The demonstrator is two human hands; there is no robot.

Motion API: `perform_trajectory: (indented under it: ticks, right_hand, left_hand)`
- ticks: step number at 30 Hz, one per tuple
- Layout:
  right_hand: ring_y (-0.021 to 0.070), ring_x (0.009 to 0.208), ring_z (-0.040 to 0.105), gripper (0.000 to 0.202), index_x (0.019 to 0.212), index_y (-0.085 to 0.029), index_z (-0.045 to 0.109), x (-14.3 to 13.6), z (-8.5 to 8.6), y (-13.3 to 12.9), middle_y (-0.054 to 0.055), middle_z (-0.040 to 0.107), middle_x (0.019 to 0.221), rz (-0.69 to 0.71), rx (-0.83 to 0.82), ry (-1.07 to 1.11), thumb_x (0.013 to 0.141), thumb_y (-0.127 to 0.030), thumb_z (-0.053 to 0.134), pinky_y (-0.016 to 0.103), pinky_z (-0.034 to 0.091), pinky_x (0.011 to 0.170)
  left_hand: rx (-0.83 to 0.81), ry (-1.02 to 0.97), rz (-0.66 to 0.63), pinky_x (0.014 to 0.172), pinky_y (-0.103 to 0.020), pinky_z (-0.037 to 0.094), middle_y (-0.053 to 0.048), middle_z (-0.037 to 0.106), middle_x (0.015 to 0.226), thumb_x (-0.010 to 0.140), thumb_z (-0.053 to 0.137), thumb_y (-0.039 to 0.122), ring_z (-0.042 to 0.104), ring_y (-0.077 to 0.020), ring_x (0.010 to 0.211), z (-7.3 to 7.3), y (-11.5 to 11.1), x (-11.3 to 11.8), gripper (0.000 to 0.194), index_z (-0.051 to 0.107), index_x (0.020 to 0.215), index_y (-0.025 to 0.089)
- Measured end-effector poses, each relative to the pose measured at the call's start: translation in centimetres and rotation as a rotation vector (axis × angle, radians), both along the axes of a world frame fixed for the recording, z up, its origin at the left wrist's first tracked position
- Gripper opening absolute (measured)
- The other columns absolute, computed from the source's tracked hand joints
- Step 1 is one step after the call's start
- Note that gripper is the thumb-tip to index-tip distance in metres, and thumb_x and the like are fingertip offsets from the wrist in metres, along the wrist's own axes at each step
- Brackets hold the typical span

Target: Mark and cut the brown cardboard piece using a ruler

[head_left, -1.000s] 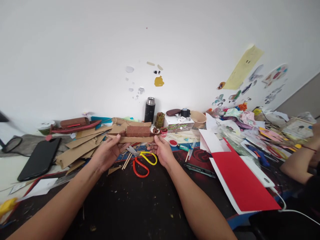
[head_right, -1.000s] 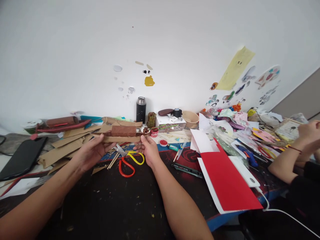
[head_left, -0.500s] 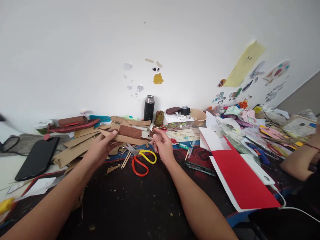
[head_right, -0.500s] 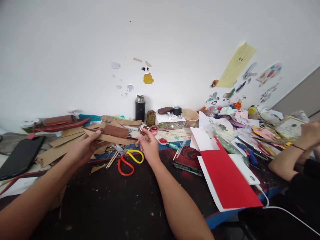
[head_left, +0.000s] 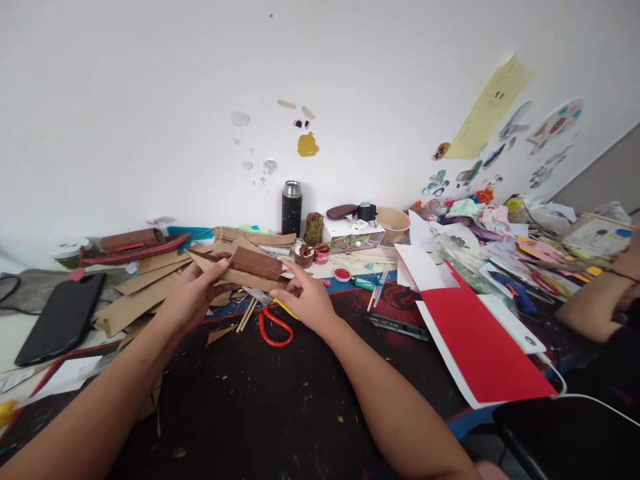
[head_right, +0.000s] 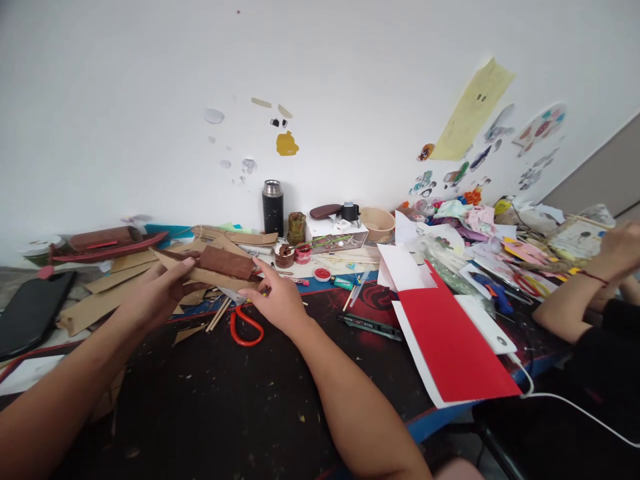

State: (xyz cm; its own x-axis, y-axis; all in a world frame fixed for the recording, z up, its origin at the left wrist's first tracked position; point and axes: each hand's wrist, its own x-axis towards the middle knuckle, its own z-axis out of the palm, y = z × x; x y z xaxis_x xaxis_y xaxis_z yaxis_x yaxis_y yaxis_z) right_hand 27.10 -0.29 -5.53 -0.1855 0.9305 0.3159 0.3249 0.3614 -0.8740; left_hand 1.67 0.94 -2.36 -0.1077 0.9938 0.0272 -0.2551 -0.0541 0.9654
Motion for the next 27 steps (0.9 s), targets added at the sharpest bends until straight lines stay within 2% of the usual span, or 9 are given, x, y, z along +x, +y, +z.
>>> perform_trajectory:
  ticks: [8, 20, 24, 27]
  right_hand:
    - [0.0183, 0.065, 0.058, 0.065, 0.161, -0.033, 0.068, -0.11, -0.01, 0.04, -0.007, 0.068, 0.072, -0.033, 0.004, -0.06, 0.097, -0.03, 0.083, 0.03, 0.042, 0.074]
    - [0.0186, 0.062, 0.056, 0.059, 0.159, -0.031, 0.067, -0.33, 0.04, -0.17, -0.011, 0.057, 0.061, -0.042, -0.007, -0.032, 0.1, -0.031, 0.077, 0.03, 0.041, 0.073]
    - [0.0193, 0.061, 0.058, 0.058, 0.159, -0.031, 0.066, -0.28, -0.12, -0.19, -0.01, 0.061, 0.062, -0.029, -0.045, 0.019, 0.101, -0.033, 0.076, 0.03, 0.042, 0.072]
    - [0.0205, 0.062, 0.06, 0.057, 0.158, -0.032, 0.067, -0.27, -0.3, -0.18, -0.007, 0.066, 0.066, -0.002, -0.031, 0.031, 0.102, -0.035, 0.076, 0.031, 0.044, 0.072]
  left_hand:
    - [-0.005, -0.027, 0.004, 0.085, -0.04, 0.072, -0.011, 0.086, 0.118, 0.065, 0.107, 0.059, 0.081, -0.034, 0.111, -0.02, -0.19, 0.49, 0.065, 0.08, 0.11, 0.02]
    - [-0.009, -0.069, 0.044, 0.087, -0.044, 0.073, -0.006, 0.085, 0.103, 0.061, 0.109, 0.058, 0.082, -0.0322, 0.102, -0.24, -0.17, 0.83, 0.062, 0.081, 0.101, 0.021]
    - [0.017, -0.045, 0.043, 0.089, -0.043, 0.072, -0.007, 0.085, 0.103, 0.061, 0.108, 0.061, 0.081, -0.0336, 0.108, -0.08, -0.15, 0.58, 0.064, 0.08, 0.104, 0.021]
    - [0.043, 0.003, 0.031, 0.09, -0.041, 0.071, -0.008, 0.085, 0.113, 0.066, 0.107, 0.058, 0.079, -0.0335, 0.114, 0.15, -0.3, 0.5, 0.065, 0.081, 0.113, 0.022]
